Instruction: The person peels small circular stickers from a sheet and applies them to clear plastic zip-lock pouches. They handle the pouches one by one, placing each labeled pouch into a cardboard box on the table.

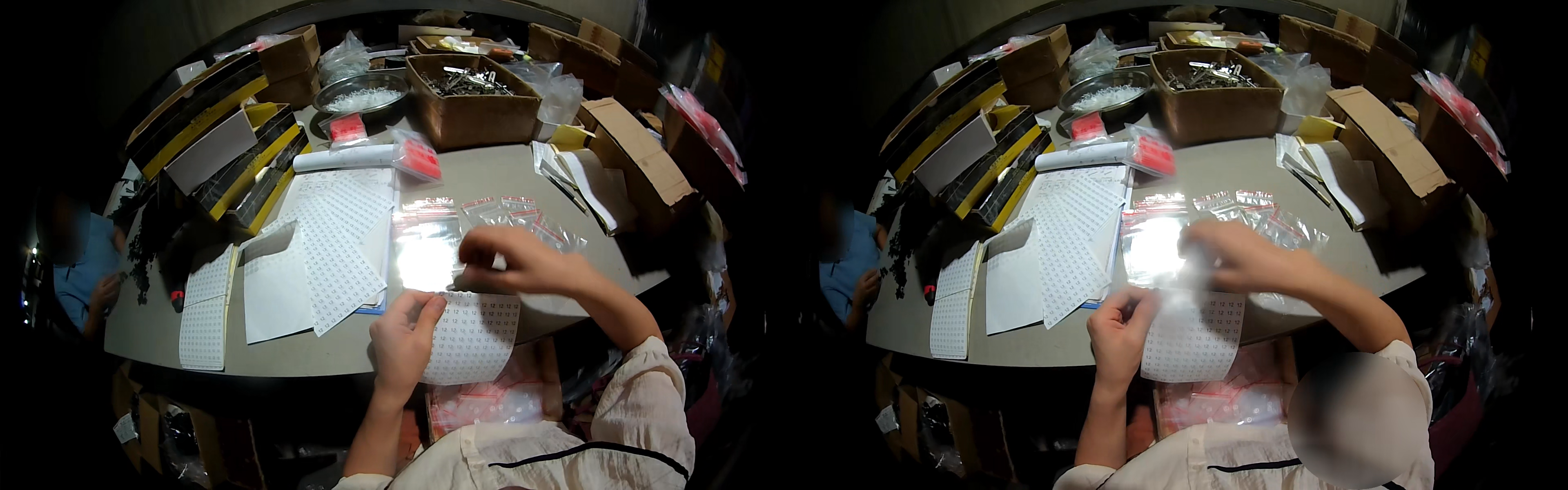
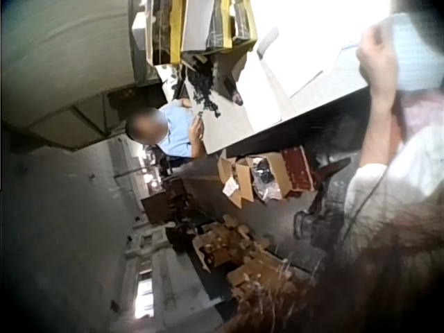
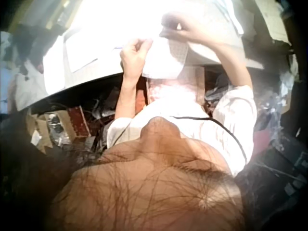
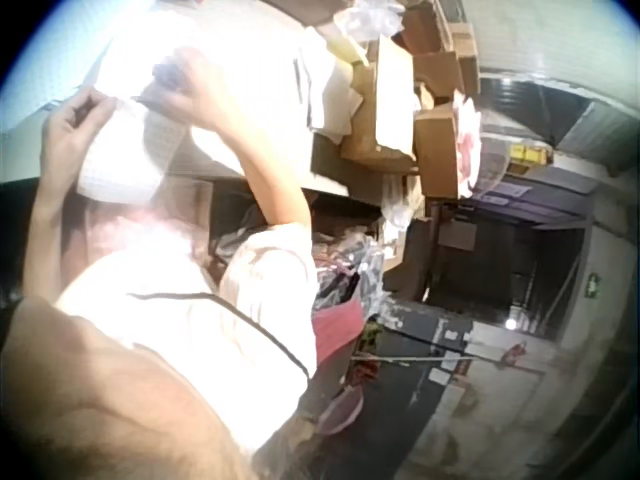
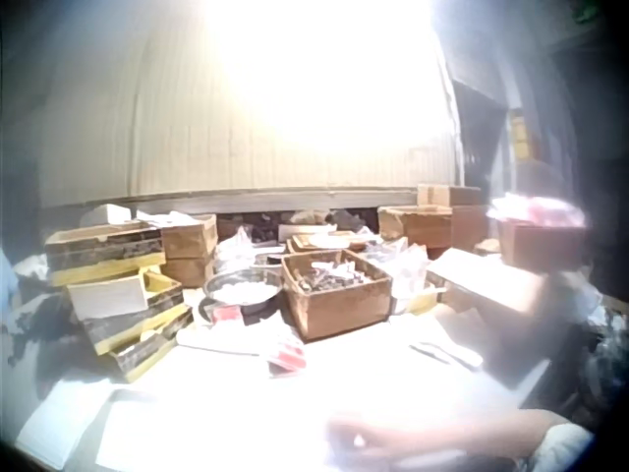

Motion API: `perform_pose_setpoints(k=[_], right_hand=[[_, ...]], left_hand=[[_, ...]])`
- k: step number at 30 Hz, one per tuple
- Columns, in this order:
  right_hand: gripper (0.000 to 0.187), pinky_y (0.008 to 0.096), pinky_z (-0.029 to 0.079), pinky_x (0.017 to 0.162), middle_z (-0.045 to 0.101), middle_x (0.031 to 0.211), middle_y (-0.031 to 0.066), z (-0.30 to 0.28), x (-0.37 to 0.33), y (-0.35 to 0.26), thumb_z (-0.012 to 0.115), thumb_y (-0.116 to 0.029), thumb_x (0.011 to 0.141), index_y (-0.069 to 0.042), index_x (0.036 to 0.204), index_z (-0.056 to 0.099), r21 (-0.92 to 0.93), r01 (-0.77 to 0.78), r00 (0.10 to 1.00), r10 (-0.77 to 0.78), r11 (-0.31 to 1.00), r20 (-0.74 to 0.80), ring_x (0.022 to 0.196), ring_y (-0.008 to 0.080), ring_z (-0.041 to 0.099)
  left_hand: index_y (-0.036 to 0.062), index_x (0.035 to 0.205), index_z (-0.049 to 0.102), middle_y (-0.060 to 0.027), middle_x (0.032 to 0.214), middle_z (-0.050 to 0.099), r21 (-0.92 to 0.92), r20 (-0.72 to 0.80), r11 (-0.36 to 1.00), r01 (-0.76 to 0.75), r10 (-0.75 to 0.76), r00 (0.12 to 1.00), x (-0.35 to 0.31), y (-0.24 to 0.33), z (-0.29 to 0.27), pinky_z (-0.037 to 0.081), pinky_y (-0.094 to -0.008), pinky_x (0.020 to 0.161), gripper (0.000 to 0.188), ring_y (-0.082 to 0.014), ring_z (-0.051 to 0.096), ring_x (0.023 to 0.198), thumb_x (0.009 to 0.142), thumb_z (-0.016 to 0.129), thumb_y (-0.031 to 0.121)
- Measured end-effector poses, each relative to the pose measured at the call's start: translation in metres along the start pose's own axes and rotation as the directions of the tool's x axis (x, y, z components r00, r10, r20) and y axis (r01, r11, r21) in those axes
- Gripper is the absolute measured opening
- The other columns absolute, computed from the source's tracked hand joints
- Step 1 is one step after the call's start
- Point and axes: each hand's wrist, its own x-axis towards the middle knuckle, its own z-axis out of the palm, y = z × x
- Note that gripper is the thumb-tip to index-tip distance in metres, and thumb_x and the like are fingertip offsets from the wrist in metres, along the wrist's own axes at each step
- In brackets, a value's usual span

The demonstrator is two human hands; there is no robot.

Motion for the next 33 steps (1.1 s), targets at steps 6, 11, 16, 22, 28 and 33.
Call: perform_pose_setpoints(k=[6, 11, 16, 22, 28, 33], right_hand=[[0.054, 0.0461, 0.052, 0.092, 0.064, 0.112, 0.0196, 0.009, -0.010, -0.033, 0.076, 0.001, 0.069, -0.003, 0.121, 0.059, -0.090, 0.045, 0.994, -0.035, 0.995, 0.108, 0.108, 0.0397, 0.062], [0.020, 0.0428, 0.051, 0.078, 0.062, 0.100, 0.0161, 0.018, -0.020, -0.038, 0.068, -0.003, 0.090, -0.001, 0.108, 0.059, -0.210, 0.165, 0.981, -0.182, 0.964, -0.063, 0.092, 0.0355, 0.063], [0.022, 0.0413, 0.052, 0.077, 0.060, 0.096, 0.0145, 0.031, -0.024, -0.041, 0.072, -0.002, 0.086, -0.002, 0.105, 0.060, -0.404, 0.216, 0.953, -0.281, 0.889, -0.109, 0.090, 0.0326, 0.062], [0.018, 0.0374, 0.052, 0.063, 0.060, 0.086, 0.0085, 0.015, 0.001, -0.023, 0.071, -0.003, 0.085, -0.004, 0.100, 0.062, -0.154, 0.238, 0.937, -0.268, 0.959, -0.225, 0.072, 0.0245, 0.064], [0.021, 0.0349, 0.052, 0.069, 0.069, 0.078, 0.0131, 0.000, 0.080, 0.062, 0.067, -0.017, 0.089, 0.002, 0.098, 0.068, -0.063, -0.174, 0.985, 0.173, 0.983, -0.011, 0.074, 0.0189, 0.066], [0.026, 0.0353, 0.054, 0.066, 0.070, 0.080, 0.0110, -0.002, 0.086, 0.083, 0.075, -0.024, 0.089, 0.000, 0.098, 0.069, -0.063, -0.339, 0.938, 0.343, 0.939, 0.055, 0.075, 0.0194, 0.068]], left_hand=[[-0.0017, 0.099, 0.073, -0.0068, 0.078, 0.074, 0.038, 0.030, 0.999, 0.012, -0.014, 0.999, 0.001, 0.002, -0.002, 0.050, -0.0263, 0.066, 0.019, -0.0095, 0.066, 0.073, 0.097, 0.072, 0.017], [-0.0015, 0.099, 0.073, -0.0059, 0.078, 0.073, 0.053, -0.001, 0.999, 0.006, -0.006, 1.000, 0.000, 0.000, 0.000, 0.050, -0.0266, 0.066, 0.017, -0.0095, 0.065, 0.072, 0.096, 0.073, 0.016], [-0.0032, 0.096, 0.073, -0.0009, 0.080, 0.070, 0.001, 0.007, 1.000, 0.005, -0.005, 1.000, 0.000, 0.000, 0.001, 0.047, -0.0227, 0.066, 0.014, -0.0049, 0.059, 0.072, 0.095, 0.073, 0.011], [-0.0031, 0.100, 0.071, -0.0069, 0.081, 0.073, 0.033, -0.029, 0.999, 0.005, -0.004, 1.000, 0.000, -0.004, -0.001, 0.051, -0.0256, 0.066, 0.018, -0.0090, 0.065, 0.074, 0.097, 0.071, 0.014], [-0.0030, 0.100, 0.071, -0.0072, 0.081, 0.073, 0.038, -0.004, 0.999, 0.030, -0.030, 1.000, 0.004, 0.002, 0.002, 0.051, -0.0254, 0.067, 0.019, -0.0098, 0.066, 0.074, 0.098, 0.070, 0.016], [-0.0009, 0.101, 0.072, -0.0079, 0.082, 0.074, -0.004, -0.016, 0.998, 0.055, -0.055, 0.998, 0.002, -0.002, -0.001, 0.052, -0.0270, 0.068, 0.021, -0.0126, 0.068, 0.075, 0.098, 0.071, 0.019]])
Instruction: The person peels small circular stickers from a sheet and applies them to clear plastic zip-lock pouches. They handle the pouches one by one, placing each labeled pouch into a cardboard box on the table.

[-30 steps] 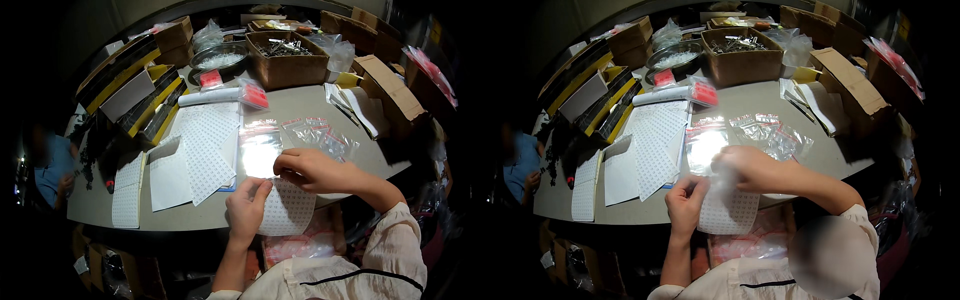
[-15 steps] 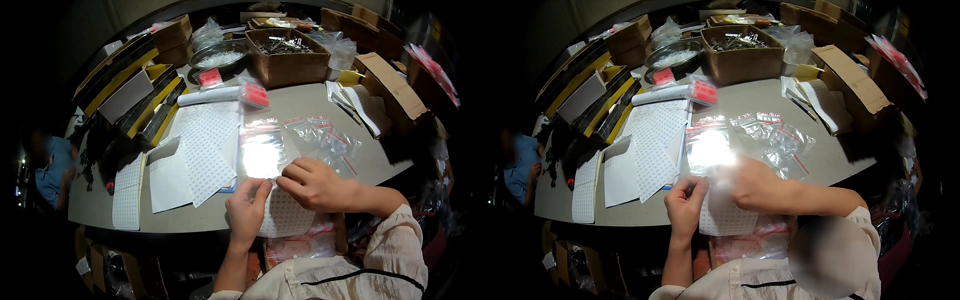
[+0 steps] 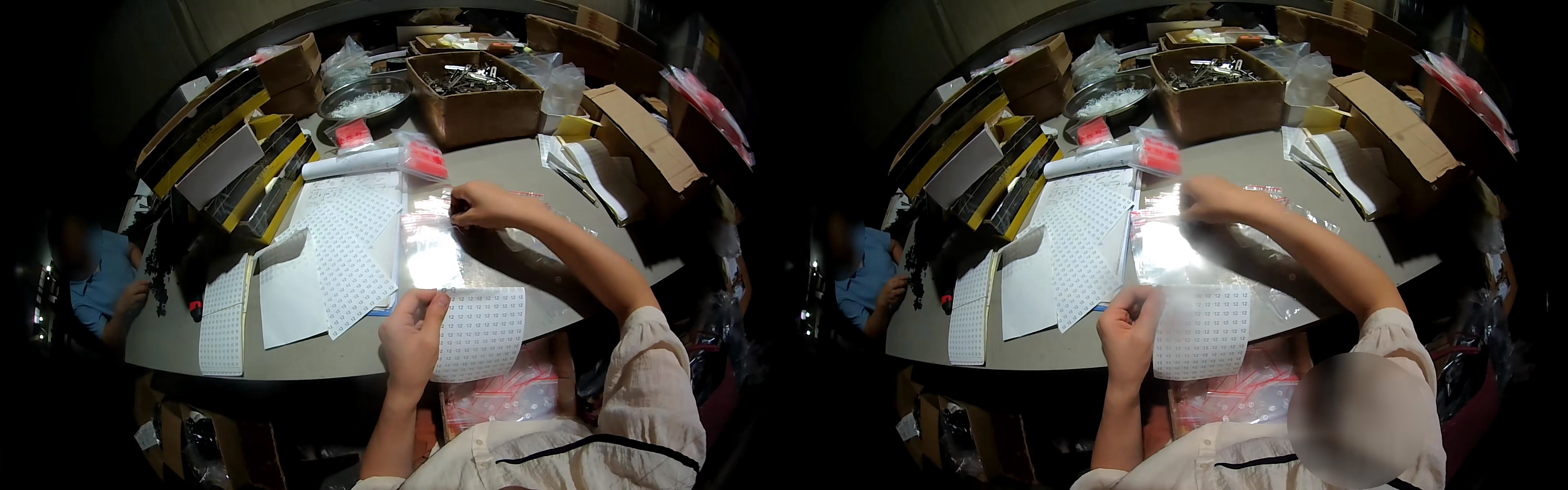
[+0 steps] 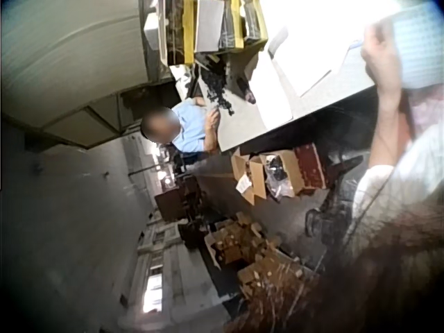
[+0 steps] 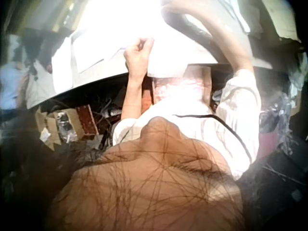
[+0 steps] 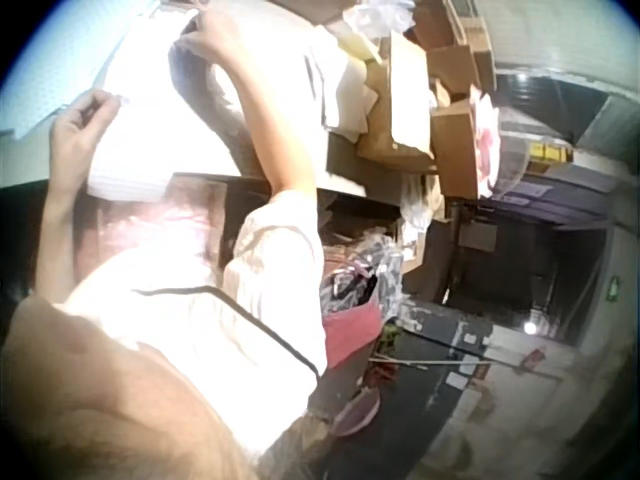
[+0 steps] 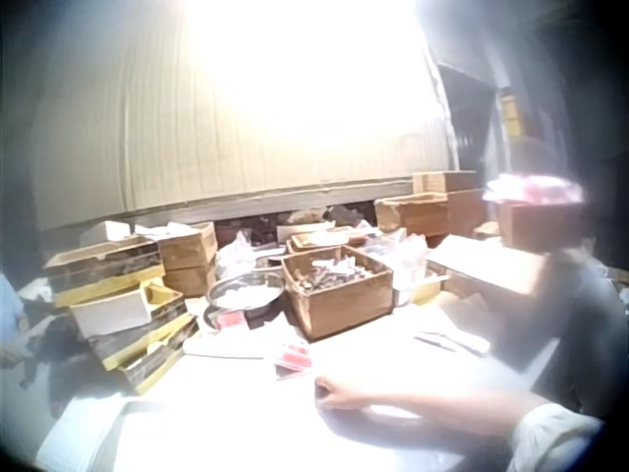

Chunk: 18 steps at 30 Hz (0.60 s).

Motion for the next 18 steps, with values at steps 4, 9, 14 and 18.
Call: perform_pose_setpoints(k=[4, 9, 14, 18], right_hand=[[0.041, 0.0351, 0.054, 0.058, 0.068, 0.078, 0.0081, -0.022, -0.022, 0.004, 0.083, -0.035, 0.086, 0.000, 0.099, 0.067, -0.025, -0.173, 0.978, 0.175, 0.985, 0.110, 0.068, 0.0189, 0.066], [0.048, 0.0347, 0.053, 0.055, 0.067, 0.078, 0.0100, -0.052, -0.058, 0.015, 0.085, -0.039, 0.083, 0.001, 0.098, 0.066, -0.074, -0.315, 0.927, 0.323, 0.946, 0.192, 0.064, 0.0212, 0.066], [0.033, 0.0335, 0.054, 0.067, 0.069, 0.086, 0.0103, -0.047, -0.072, 0.007, 0.078, -0.024, 0.085, 0.002, 0.100, 0.065, -0.185, -0.018, 0.999, 0.010, 0.983, -0.043, 0.075, 0.0210, 0.067], [0.019, 0.0336, 0.052, 0.073, 0.068, 0.085, 0.0108, -0.023, -0.068, 0.000, 0.068, -0.008, 0.086, 0.001, 0.102, 0.064, 0.063, 0.118, 0.992, -0.121, 0.991, 0.033, 0.078, 0.0189, 0.063]], left_hand=[[0.0006, 0.102, 0.073, -0.0078, 0.083, 0.075, 0.085, -0.009, 0.996, -0.025, 0.026, 1.000, 0.000, -0.005, 0.000, 0.053, -0.0282, 0.069, 0.020, -0.0139, 0.070, 0.076, 0.098, 0.070, 0.020], [0.0007, 0.102, 0.073, -0.0081, 0.083, 0.075, 0.060, 0.016, 0.998, -0.028, 0.027, 1.000, -0.002, -0.001, 0.000, 0.054, -0.0286, 0.069, 0.020, -0.0148, 0.072, 0.077, 0.098, 0.070, 0.020], [0.0002, 0.102, 0.073, -0.0080, 0.083, 0.075, 0.084, 0.016, 0.995, -0.058, 0.057, 0.998, -0.001, -0.002, 0.002, 0.054, -0.0293, 0.069, 0.022, -0.0151, 0.072, 0.075, 0.098, 0.070, 0.021], [-0.0006, 0.104, 0.073, -0.0089, 0.084, 0.075, 0.063, 0.018, 0.997, -0.052, 0.051, 0.999, 0.000, -0.003, 0.002, 0.054, -0.0299, 0.071, 0.022, -0.0154, 0.072, 0.078, 0.098, 0.070, 0.021]])
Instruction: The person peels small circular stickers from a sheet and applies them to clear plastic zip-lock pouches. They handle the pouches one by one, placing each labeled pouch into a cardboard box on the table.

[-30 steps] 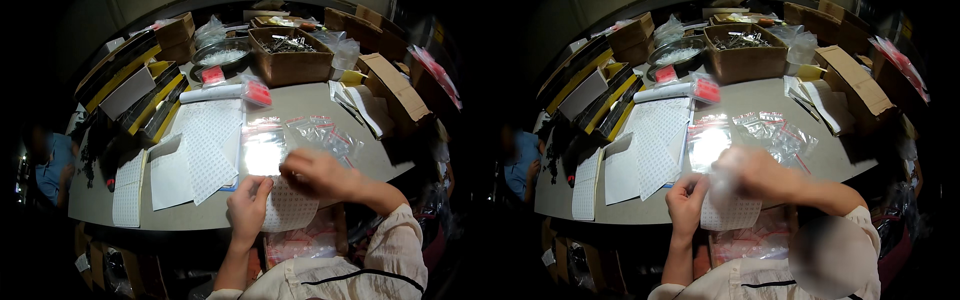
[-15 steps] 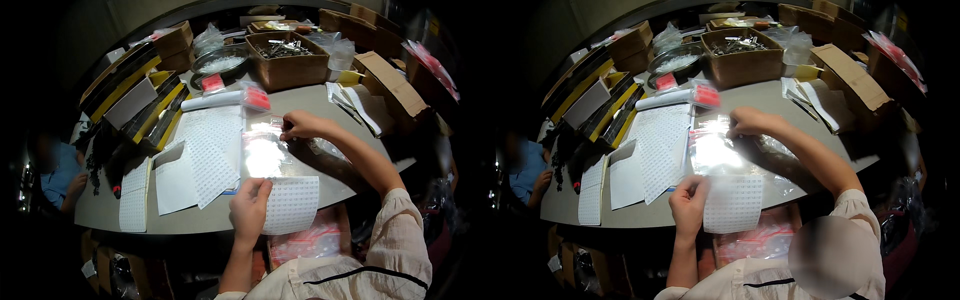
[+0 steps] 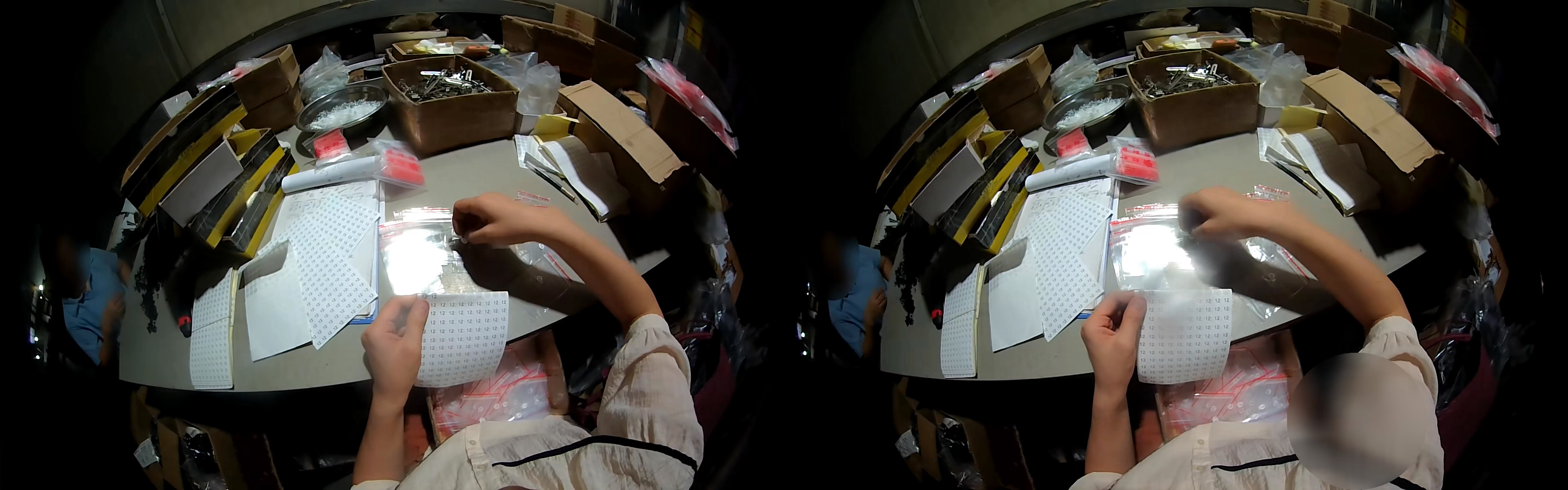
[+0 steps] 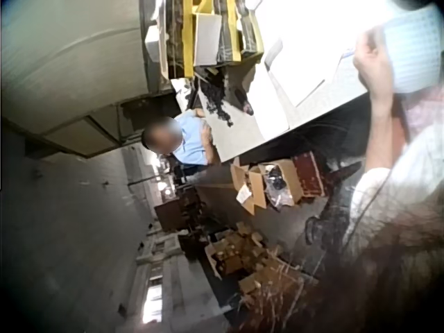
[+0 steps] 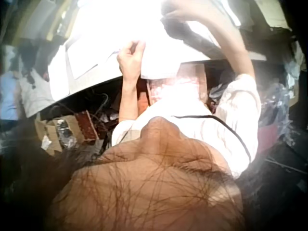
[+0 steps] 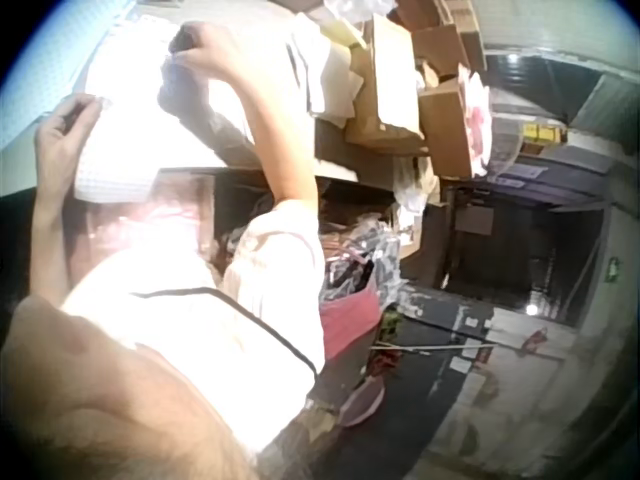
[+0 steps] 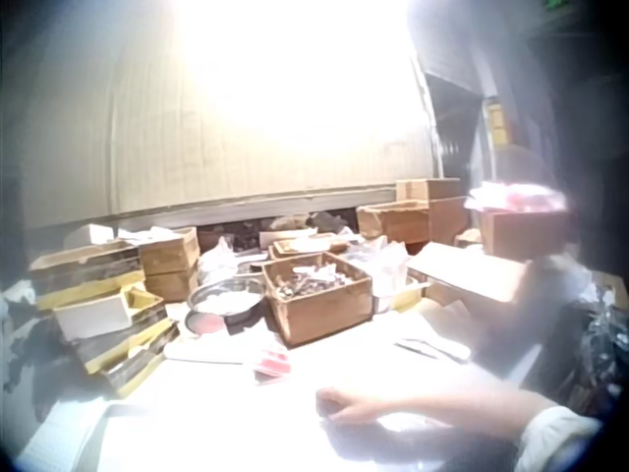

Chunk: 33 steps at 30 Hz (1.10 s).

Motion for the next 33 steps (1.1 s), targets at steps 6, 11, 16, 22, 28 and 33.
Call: perform_pose_setpoints(k=[6, 11, 16, 22, 28, 33], right_hand=[[0.027, 0.0475, 0.051, 0.084, 0.065, 0.101, 0.0216, 0.025, -0.003, -0.008, 0.070, -0.007, 0.082, 0.001, 0.102, 0.055, -0.412, -0.061, 0.981, -0.021, 0.909, -0.191, 0.097, 0.0425, 0.064], [0.037, 0.0468, 0.051, 0.081, 0.065, 0.098, 0.0216, 0.003, -0.012, -0.010, 0.078, -0.018, 0.085, 0.001, 0.107, 0.055, -0.455, -0.279, 0.950, 0.175, 0.846, -0.257, 0.093, 0.0413, 0.064], [0.035, 0.0395, 0.052, 0.074, 0.067, 0.092, 0.0161, -0.006, -0.020, -0.028, 0.078, -0.027, 0.091, 0.000, 0.102, 0.060, -0.242, -0.053, 0.983, 0.009, 0.969, -0.181, 0.086, 0.0301, 0.067], [0.034, 0.0440, 0.054, 0.088, 0.067, 0.105, 0.0193, 0.039, -0.037, -0.083, 0.069, -0.004, 0.079, -0.002, 0.113, 0.064, 0.062, 0.217, 0.975, -0.220, 0.974, 0.031, 0.100, 0.0384, 0.066], [0.022, 0.0375, 0.052, 0.076, 0.062, 0.097, 0.0115, 0.062, -0.041, -0.091, 0.071, -0.008, 0.086, -0.003, 0.104, 0.060, -0.375, 0.358, 0.894, -0.430, 0.855, -0.125, 0.088, 0.0297, 0.063], [0.028, 0.0357, 0.052, 0.073, 0.059, 0.093, 0.0098, 0.082, -0.051, -0.082, 0.068, -0.010, 0.076, -0.002, 0.102, 0.062, -0.659, 0.440, 0.737, -0.665, 0.610, -0.123, 0.082, 0.0251, 0.061]], left_hand=[[-0.0025, 0.107, 0.072, -0.0122, 0.091, 0.076, -0.030, -0.019, 0.999, -0.018, 0.018, 1.000, 0.001, -0.008, -0.002, 0.055, -0.0308, 0.078, 0.023, -0.0179, 0.073, 0.088, 0.098, 0.068, 0.018], [-0.0032, 0.108, 0.070, -0.0152, 0.095, 0.076, -0.089, -0.011, 0.996, 0.025, -0.026, 1.000, 0.000, -0.002, -0.001, 0.055, -0.0305, 0.078, 0.022, -0.0198, 0.073, 0.092, 0.098, 0.068, 0.016], [-0.0028, 0.105, 0.070, -0.0129, 0.091, 0.076, -0.054, 0.016, 0.997, 0.058, -0.058, 0.998, -0.001, 0.003, -0.002, 0.055, -0.0290, 0.075, 0.020, -0.0176, 0.073, 0.087, 0.099, 0.068, 0.016], [-0.0026, 0.102, 0.071, -0.0043, 0.081, 0.073, -0.079, 0.033, 0.996, 0.033, -0.031, 0.999, -0.002, 0.002, -0.003, 0.048, -0.0228, 0.065, 0.014, -0.0059, 0.063, 0.073, 0.099, 0.068, 0.011], [-0.0017, 0.105, 0.073, -0.0065, 0.081, 0.076, -0.045, 0.044, 0.997, 0.068, -0.066, 0.997, -0.002, 0.004, -0.006, 0.050, -0.0237, 0.066, 0.018, -0.0055, 0.064, 0.074, 0.101, 0.067, 0.015], [-0.0029, 0.104, 0.073, -0.0060, 0.078, 0.075, -0.064, 0.047, 0.997, 0.038, -0.035, 0.998, -0.001, 0.003, -0.005, 0.049, -0.0232, 0.064, 0.018, -0.0045, 0.062, 0.071, 0.101, 0.066, 0.014]])
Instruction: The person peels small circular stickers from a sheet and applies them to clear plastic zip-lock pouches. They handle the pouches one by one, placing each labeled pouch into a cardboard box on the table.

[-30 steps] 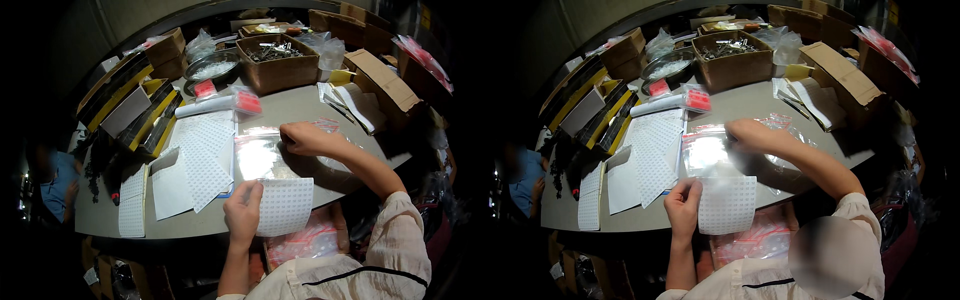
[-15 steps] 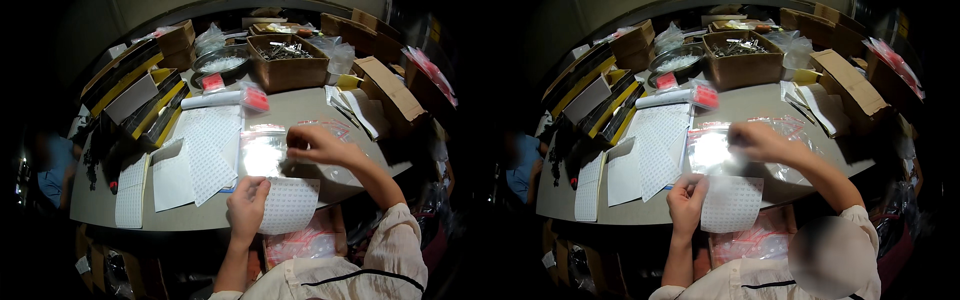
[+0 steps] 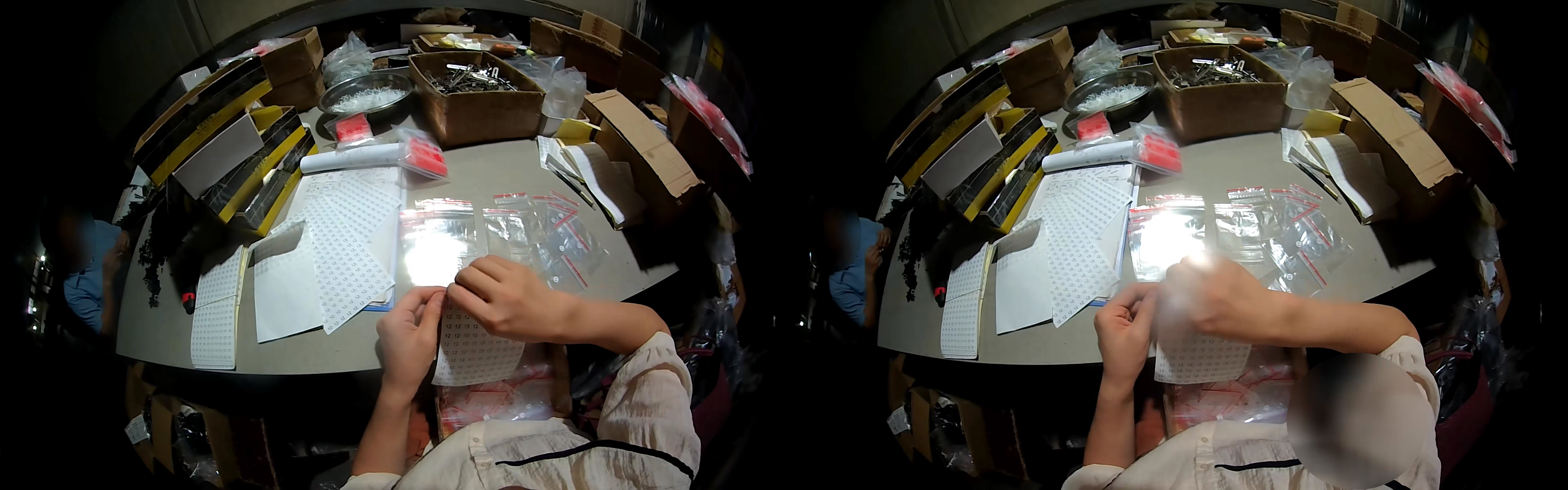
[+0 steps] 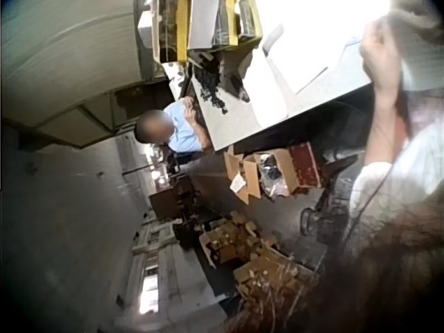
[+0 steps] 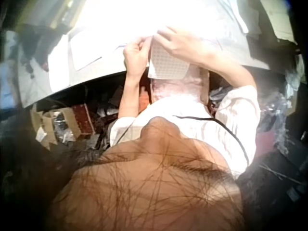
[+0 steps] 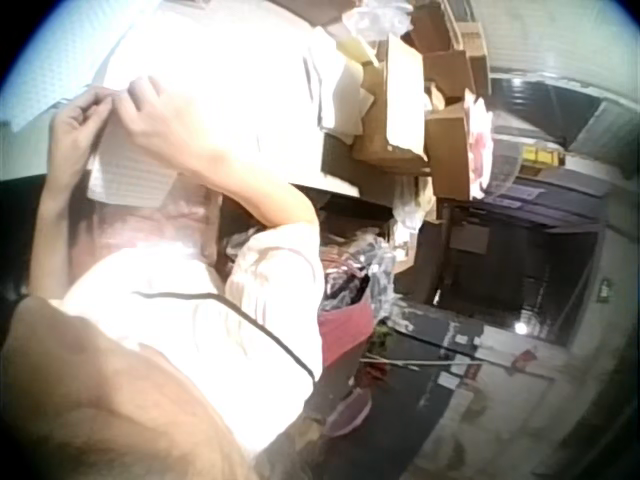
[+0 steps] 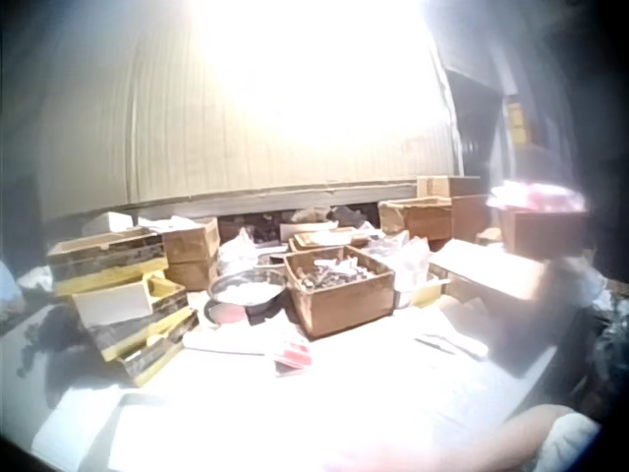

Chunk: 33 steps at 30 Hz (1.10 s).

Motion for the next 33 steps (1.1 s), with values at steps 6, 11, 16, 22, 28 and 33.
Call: perform_pose_setpoints(k=[6, 11, 16, 22, 28, 33], right_hand=[[0.023, 0.0361, 0.052, 0.069, 0.059, 0.091, 0.0103, -0.006, 0.000, 0.008, 0.069, -0.004, 0.077, -0.002, 0.099, 0.064, 0.049, 0.104, 0.990, -0.098, 0.993, -0.105, 0.081, 0.0267, 0.062], [0.015, 0.0401, 0.053, 0.068, 0.068, 0.087, 0.0168, 0.017, 0.019, 0.078, 0.074, -0.007, 0.088, 0.001, 0.098, 0.066, 0.469, -0.448, 0.879, 0.471, 0.761, 0.075, 0.075, 0.0329, 0.066], [0.028, 0.0458, 0.052, 0.074, 0.070, 0.088, 0.0215, 0.048, 0.030, 0.135, 0.075, -0.023, 0.088, 0.003, 0.097, 0.069, 0.165, -0.602, 0.766, 0.507, 0.781, 0.395, 0.080, 0.0387, 0.068], [0.028, 0.0464, 0.052, 0.076, 0.071, 0.089, 0.0217, 0.020, 0.023, 0.143, 0.075, -0.023, 0.084, 0.003, 0.095, 0.069, -0.131, -0.701, 0.535, 0.638, 0.701, 0.554, 0.084, 0.0396, 0.068], [0.024, 0.0431, 0.053, 0.075, 0.070, 0.089, 0.0181, 0.003, 0.025, 0.133, 0.074, -0.020, 0.083, -0.003, 0.096, 0.065, 0.194, -0.634, 0.732, 0.500, 0.749, 0.463, 0.085, 0.0355, 0.069], [0.023, 0.0465, 0.052, 0.076, 0.068, 0.090, 0.0192, 0.035, 0.017, 0.123, 0.072, -0.012, 0.084, -0.001, 0.099, 0.059, 0.232, -0.504, 0.839, 0.408, 0.832, 0.361, 0.086, 0.0393, 0.066]], left_hand=[[-0.0042, 0.099, 0.072, -0.0004, 0.072, 0.067, -0.004, -0.005, 1.000, -0.018, 0.018, 1.000, 0.001, 0.001, 0.002, 0.042, -0.0223, 0.059, 0.016, -0.0023, 0.054, 0.066, 0.100, 0.066, 0.011], [-0.0039, 0.093, 0.071, 0.0068, 0.066, 0.056, -0.038, -0.065, 0.999, -0.018, 0.015, 0.998, 0.001, 0.004, 0.005, 0.034, -0.0201, 0.054, 0.013, 0.0006, 0.045, 0.062, 0.098, 0.065, 0.007], [-0.0035, 0.099, 0.071, -0.0027, 0.072, 0.068, 0.015, -0.051, 1.000, 0.002, -0.001, 0.999, 0.001, 0.006, 0.005, 0.043, -0.0233, 0.058, 0.017, -0.0046, 0.056, 0.065, 0.099, 0.066, 0.013], [-0.0025, 0.103, 0.071, -0.0089, 0.078, 0.075, 0.032, -0.023, 0.999, 0.022, -0.021, 1.000, 0.001, 0.007, 0.001, 0.049, -0.0247, 0.063, 0.019, -0.0086, 0.064, 0.068, 0.101, 0.066, 0.016], [-0.0018, 0.103, 0.071, -0.0087, 0.079, 0.076, 0.052, -0.034, 0.999, 0.015, -0.013, 0.999, -0.001, 0.006, 0.001, 0.049, -0.0252, 0.063, 0.020, -0.0087, 0.065, 0.069, 0.101, 0.066, 0.017], [-0.0017, 0.103, 0.071, -0.0085, 0.079, 0.076, 0.030, -0.026, 0.999, 0.019, -0.018, 0.999, 0.001, 0.005, 0.002, 0.050, -0.0255, 0.064, 0.021, -0.0092, 0.066, 0.069, 0.101, 0.066, 0.018]])
